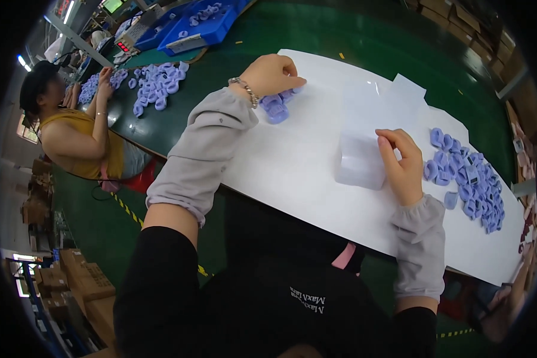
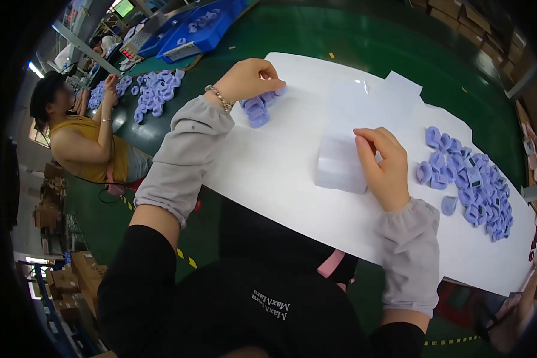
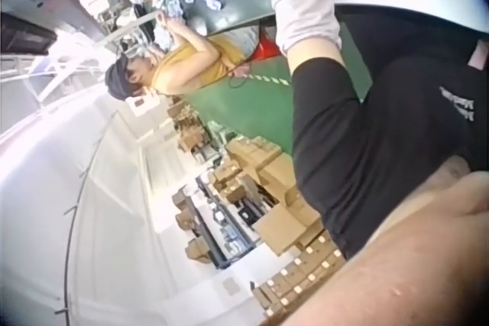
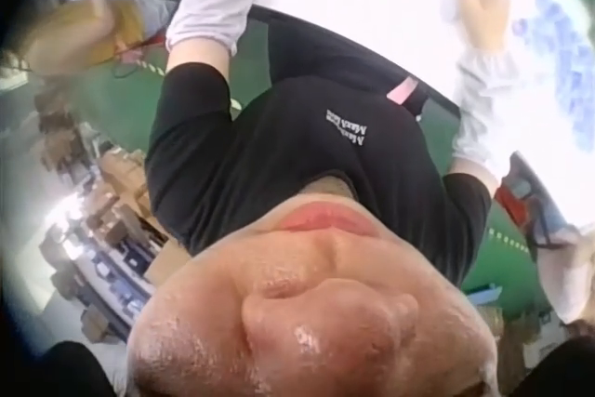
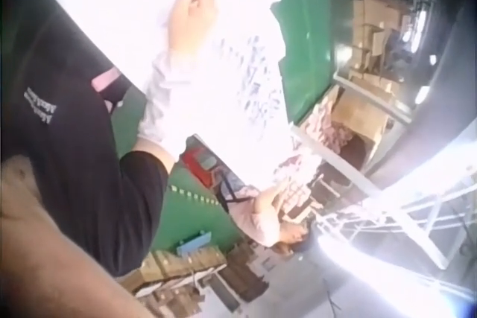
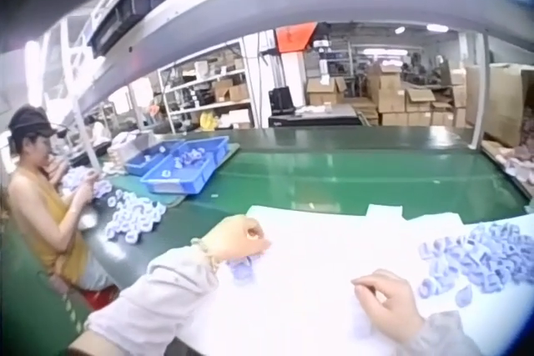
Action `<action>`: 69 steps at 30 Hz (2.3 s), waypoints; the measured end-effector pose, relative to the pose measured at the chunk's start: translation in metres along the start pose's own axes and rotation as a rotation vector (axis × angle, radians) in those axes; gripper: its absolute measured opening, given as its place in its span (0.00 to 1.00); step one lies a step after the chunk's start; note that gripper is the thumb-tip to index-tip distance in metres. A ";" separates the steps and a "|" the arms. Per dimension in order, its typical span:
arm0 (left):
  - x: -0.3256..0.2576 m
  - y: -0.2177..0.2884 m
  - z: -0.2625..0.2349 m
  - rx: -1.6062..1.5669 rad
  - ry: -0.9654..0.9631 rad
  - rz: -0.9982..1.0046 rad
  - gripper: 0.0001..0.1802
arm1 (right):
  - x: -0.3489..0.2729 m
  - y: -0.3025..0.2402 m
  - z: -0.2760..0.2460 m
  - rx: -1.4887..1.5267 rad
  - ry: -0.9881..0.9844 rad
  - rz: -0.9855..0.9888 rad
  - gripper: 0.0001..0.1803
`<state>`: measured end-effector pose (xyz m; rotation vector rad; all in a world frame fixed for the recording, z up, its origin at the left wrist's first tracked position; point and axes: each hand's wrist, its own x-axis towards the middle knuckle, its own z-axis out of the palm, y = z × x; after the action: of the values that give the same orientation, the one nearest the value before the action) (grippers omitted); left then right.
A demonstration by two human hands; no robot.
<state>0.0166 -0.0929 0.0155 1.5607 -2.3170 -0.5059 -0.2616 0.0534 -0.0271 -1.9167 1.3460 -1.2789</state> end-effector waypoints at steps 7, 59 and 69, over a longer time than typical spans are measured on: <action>0.007 -0.001 0.032 0.286 0.077 -0.034 0.19 | -0.002 0.002 0.005 0.008 -0.007 -0.067 0.07; -0.045 0.088 0.112 -1.297 -0.412 0.318 0.17 | 0.001 0.022 0.002 0.261 -0.026 -0.038 0.28; -0.044 0.086 0.113 -1.275 -0.372 0.335 0.18 | 0.001 0.018 -0.003 0.180 -0.095 -0.002 0.28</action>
<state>-0.0877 -0.0084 -0.0491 0.4645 -1.6545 -1.7861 -0.2725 0.0458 -0.0400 -1.8313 1.1415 -1.2484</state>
